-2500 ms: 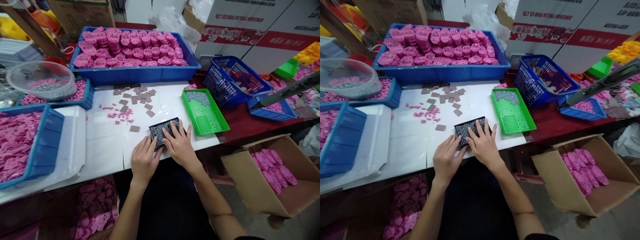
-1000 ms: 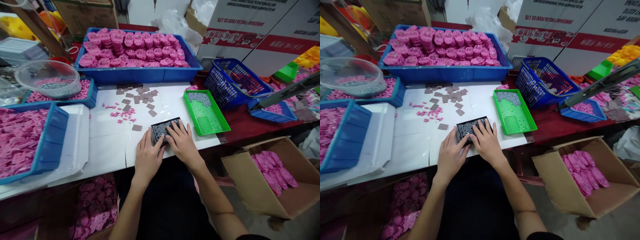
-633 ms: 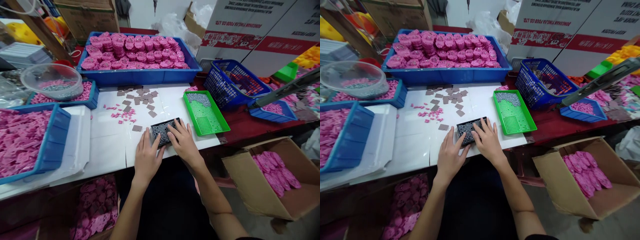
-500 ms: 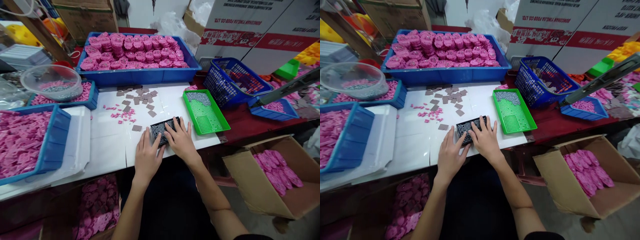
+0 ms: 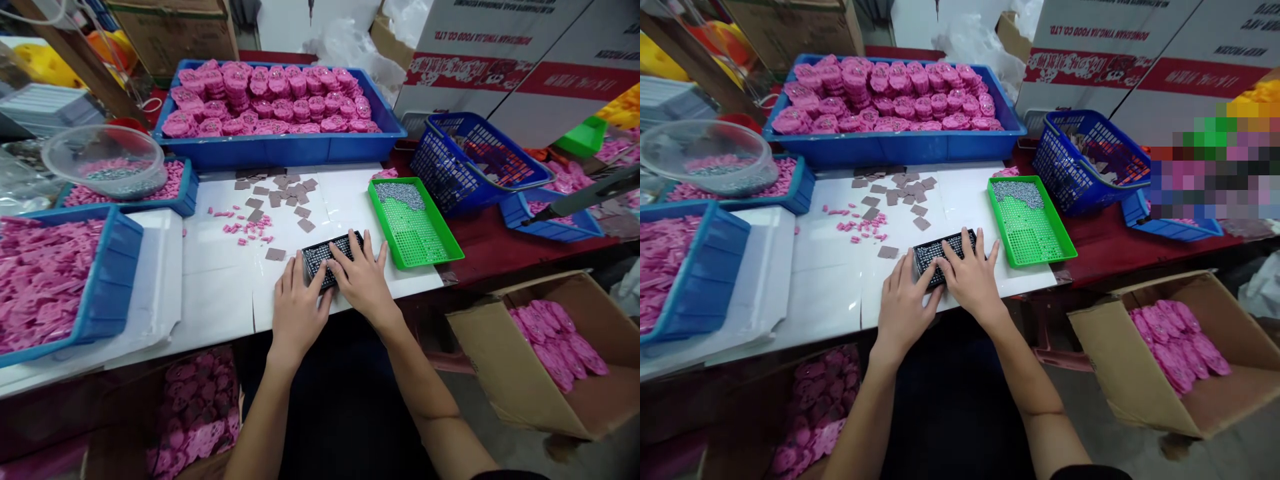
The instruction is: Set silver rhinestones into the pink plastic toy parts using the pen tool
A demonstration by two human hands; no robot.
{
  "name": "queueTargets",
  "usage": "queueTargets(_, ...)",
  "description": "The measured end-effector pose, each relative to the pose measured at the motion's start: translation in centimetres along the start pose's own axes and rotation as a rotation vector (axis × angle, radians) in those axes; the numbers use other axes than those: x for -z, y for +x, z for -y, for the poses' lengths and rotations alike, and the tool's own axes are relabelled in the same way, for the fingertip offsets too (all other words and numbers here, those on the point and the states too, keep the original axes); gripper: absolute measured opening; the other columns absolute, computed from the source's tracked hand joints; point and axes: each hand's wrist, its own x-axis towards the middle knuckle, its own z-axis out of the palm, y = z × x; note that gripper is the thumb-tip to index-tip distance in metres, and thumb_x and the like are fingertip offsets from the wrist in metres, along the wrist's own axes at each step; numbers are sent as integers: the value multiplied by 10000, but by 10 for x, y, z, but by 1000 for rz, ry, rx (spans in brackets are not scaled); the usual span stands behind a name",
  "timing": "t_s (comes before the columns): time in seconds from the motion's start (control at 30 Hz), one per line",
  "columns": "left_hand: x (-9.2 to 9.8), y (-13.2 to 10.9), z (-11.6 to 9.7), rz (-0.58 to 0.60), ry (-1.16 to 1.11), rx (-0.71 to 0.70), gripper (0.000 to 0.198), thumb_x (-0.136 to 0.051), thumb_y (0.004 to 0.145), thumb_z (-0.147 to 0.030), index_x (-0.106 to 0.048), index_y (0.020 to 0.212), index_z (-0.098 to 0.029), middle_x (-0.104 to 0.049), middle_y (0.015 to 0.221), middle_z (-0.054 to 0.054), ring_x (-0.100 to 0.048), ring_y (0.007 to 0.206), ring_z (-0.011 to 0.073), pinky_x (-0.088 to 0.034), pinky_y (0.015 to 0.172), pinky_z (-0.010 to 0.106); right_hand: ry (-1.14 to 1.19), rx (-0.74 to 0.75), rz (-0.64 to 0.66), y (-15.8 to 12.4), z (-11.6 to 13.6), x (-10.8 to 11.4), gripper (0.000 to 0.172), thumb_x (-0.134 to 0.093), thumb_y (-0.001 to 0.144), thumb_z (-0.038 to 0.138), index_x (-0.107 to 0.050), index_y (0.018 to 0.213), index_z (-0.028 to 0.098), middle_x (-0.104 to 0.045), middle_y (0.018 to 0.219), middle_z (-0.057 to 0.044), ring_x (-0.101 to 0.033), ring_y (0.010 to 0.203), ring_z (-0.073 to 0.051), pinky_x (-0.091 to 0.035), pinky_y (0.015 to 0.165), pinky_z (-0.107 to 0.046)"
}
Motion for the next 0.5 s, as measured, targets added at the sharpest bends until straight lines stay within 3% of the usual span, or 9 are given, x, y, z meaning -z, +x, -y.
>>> queueTargets(0.13,2,4,-1,17,-24,21,559,-606,980,-391,-532,1526,-297,-336,1677,203,-412,1492,419,-454,1115,576,-22,48,7,-4,-2,0,504,-351,1071,514,-541,1511,360,-271,1737,-57,-133,1622,-434,-90,1216,-824)
queueTargets(0.3,4,9,-1,53,-49,17,599,-632,956,-359,-513,1540,-297,-298,1687,217,-384,1504,446,-440,1120,594,1,48,24,-13,-3,-1,509,-346,1079,480,-554,1510,305,-287,1724,-119,-127,1623,-438,-115,1219,-813)
queueTargets(0.5,6,13,1,81,-77,-8,605,-632,959,-342,-503,1547,-284,-259,1688,244,-355,1521,451,-411,1147,603,41,54,-38,-17,-2,-6,473,-377,1080,441,-595,1472,291,-324,1710,-117,-137,1629,-403,-117,1238,-788)
